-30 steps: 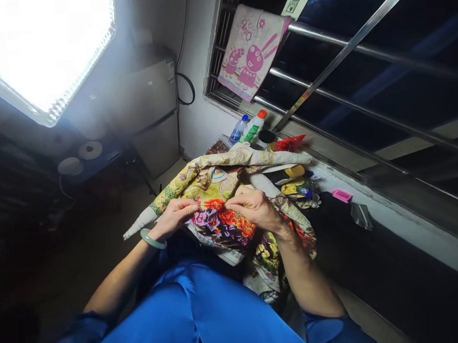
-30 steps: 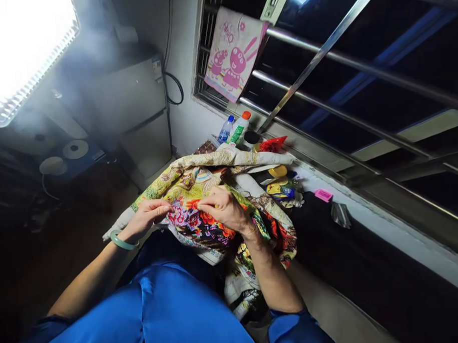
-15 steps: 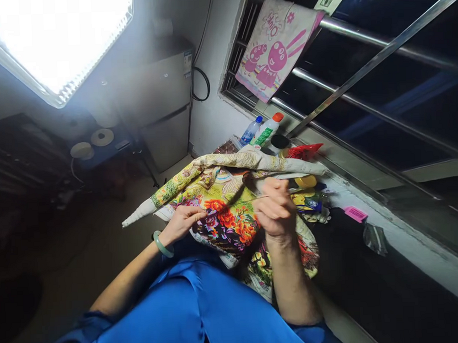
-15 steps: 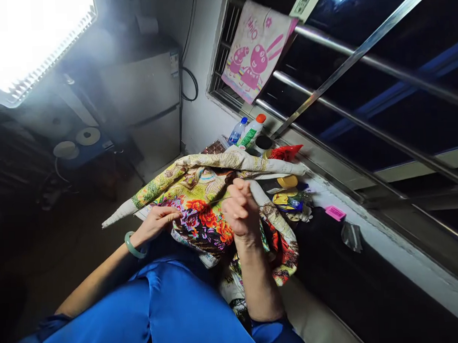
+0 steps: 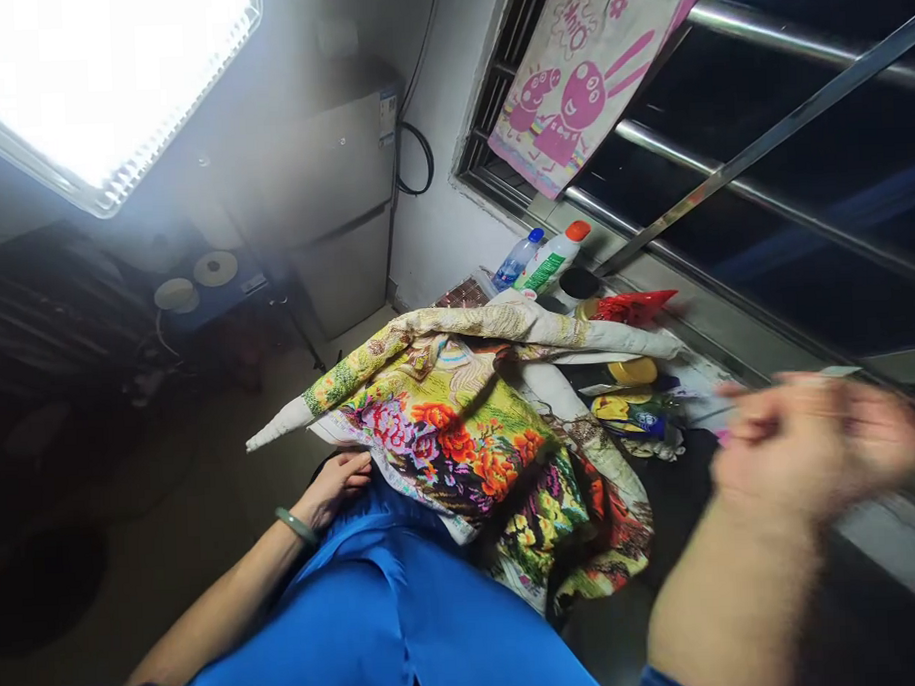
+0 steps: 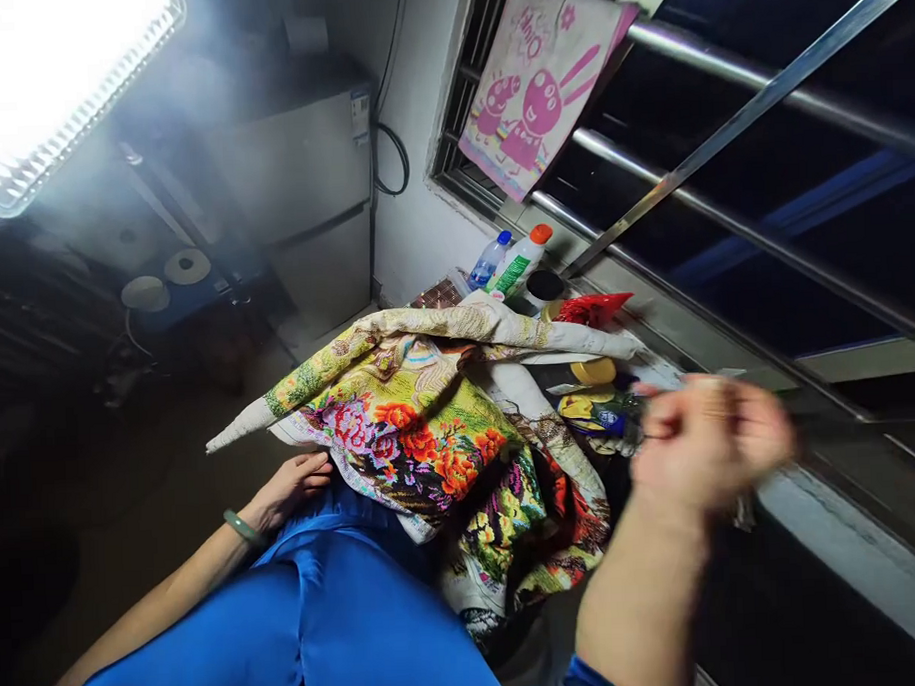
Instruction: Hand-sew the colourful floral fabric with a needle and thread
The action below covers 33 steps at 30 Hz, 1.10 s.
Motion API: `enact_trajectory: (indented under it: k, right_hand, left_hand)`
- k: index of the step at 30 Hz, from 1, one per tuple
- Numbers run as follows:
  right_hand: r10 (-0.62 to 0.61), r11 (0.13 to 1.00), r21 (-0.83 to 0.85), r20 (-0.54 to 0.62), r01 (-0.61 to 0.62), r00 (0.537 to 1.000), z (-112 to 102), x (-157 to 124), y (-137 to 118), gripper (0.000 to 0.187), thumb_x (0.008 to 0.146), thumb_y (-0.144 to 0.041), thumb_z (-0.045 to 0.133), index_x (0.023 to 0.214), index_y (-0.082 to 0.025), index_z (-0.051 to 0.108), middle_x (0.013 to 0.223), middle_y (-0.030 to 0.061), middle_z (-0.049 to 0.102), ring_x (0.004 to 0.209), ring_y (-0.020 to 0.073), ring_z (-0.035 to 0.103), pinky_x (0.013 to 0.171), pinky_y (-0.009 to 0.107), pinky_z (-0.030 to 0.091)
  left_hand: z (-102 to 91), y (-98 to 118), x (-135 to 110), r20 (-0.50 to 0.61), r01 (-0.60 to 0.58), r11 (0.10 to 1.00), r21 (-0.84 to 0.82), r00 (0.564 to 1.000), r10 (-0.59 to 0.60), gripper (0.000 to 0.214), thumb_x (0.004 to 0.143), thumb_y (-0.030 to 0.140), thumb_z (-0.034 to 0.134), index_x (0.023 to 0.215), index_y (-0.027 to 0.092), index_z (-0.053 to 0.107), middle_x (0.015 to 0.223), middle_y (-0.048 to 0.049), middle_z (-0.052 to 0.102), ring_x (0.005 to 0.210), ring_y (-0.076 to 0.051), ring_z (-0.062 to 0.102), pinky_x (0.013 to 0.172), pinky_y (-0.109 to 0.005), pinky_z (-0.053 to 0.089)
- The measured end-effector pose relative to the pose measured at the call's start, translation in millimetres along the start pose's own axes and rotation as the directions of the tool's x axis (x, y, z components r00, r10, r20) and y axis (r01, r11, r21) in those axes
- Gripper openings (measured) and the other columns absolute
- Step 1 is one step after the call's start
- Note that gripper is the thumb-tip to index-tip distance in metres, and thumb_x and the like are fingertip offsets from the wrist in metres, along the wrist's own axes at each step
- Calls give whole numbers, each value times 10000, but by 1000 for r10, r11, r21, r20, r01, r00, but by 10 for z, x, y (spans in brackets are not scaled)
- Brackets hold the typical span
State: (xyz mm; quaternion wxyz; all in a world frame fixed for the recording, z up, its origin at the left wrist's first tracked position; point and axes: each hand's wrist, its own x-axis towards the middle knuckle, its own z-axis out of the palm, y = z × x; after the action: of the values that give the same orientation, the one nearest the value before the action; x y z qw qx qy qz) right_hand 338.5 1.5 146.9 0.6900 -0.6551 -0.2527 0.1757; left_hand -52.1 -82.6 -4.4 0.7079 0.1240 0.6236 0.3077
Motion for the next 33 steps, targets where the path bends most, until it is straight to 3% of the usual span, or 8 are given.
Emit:
enact_trajectory:
  k: [2, 4, 6, 8, 11, 14, 22, 33]
  right_hand:
    - [27, 995, -98, 314, 4, 949, 266, -449, 315, 322, 729, -366, 768, 595, -237, 505, 439, -65, 486, 360, 89, 425, 443, 286, 399]
    - [208, 969, -234, 613, -76, 762, 518, -958, 648, 290, 759, -452, 703, 658, -225, 553, 586, 2, 629, 440, 120, 541, 481, 282, 450]
    - [352, 925, -364, 719, -107, 600, 687, -1423, 956, 271, 809, -478, 610, 722, -225, 563, 629, 9, 648, 495, 153, 610, 515, 285, 487]
    - [421, 888, -457, 753, -58, 506, 747, -1767, 1198, 274, 847, -477, 540, 720, -234, 532, 563, -9, 604, 520, 177, 625, 522, 285, 495]
    - [388, 886, -464, 732, -8, 560, 690, -2006, 1400, 281, 884, -474, 478, 725, -243, 491, 552, -16, 577, 556, 177, 630, 552, 275, 510]
    - [386, 896, -437, 690, -73, 612, 594, -2019, 1442, 328, 897, -532, 449, 739, -245, 468, 571, -21, 567, 485, 152, 582, 484, 255, 481]
    - [430, 888, -456, 783, -54, 449, 558, -2022, 1354, 333, 845, -496, 473, 841, -201, 628, 533, -32, 530, 399, 124, 476, 401, 237, 406]
    - [498, 848, -525, 748, -67, 439, 567, -2027, 1313, 324, 791, -402, 551, 887, -165, 749, 499, -12, 589, 356, 130, 487, 376, 243, 412]
  left_hand:
    - [159, 24, 44, 79, -19, 992, -129, 996, 30, 430, 522, 378, 948, 782, 131, 710, 739, -38, 715, 546, -86, 578, 504, -198, 390]
    - [344, 55, 92, 95, -85, 966, -245, 989, 111, 393, 517, 304, 954, 775, 126, 717, 738, -47, 733, 621, -126, 642, 597, -229, 482]
    - [507, 79, 155, 67, -128, 924, -360, 985, 162, 322, 529, 217, 937, 742, 136, 709, 778, -56, 760, 728, -171, 696, 726, -270, 537]
    - [624, 92, 233, 149, 3, 923, -384, 987, 59, 233, 574, 167, 895, 705, 134, 705, 744, -77, 762, 777, -229, 724, 804, -333, 556]
    - [722, 94, 350, 232, 165, 925, -341, 969, -87, 174, 595, 113, 859, 688, 132, 713, 686, -89, 755, 791, -274, 742, 834, -379, 564]
    - [759, 83, 420, 221, 197, 932, -305, 966, -132, 182, 580, 82, 859, 698, 120, 725, 668, -90, 754, 732, -266, 741, 805, -374, 572]
    - [715, 87, 419, 125, 124, 929, -350, 989, -85, 222, 539, 56, 875, 626, 136, 687, 624, -78, 736, 785, -278, 748, 814, -371, 580]
    - [669, -15, 516, 114, 64, 960, -271, 993, -34, 308, 401, 93, 919, 563, 143, 662, 527, -41, 674, 718, -261, 715, 761, -348, 541]
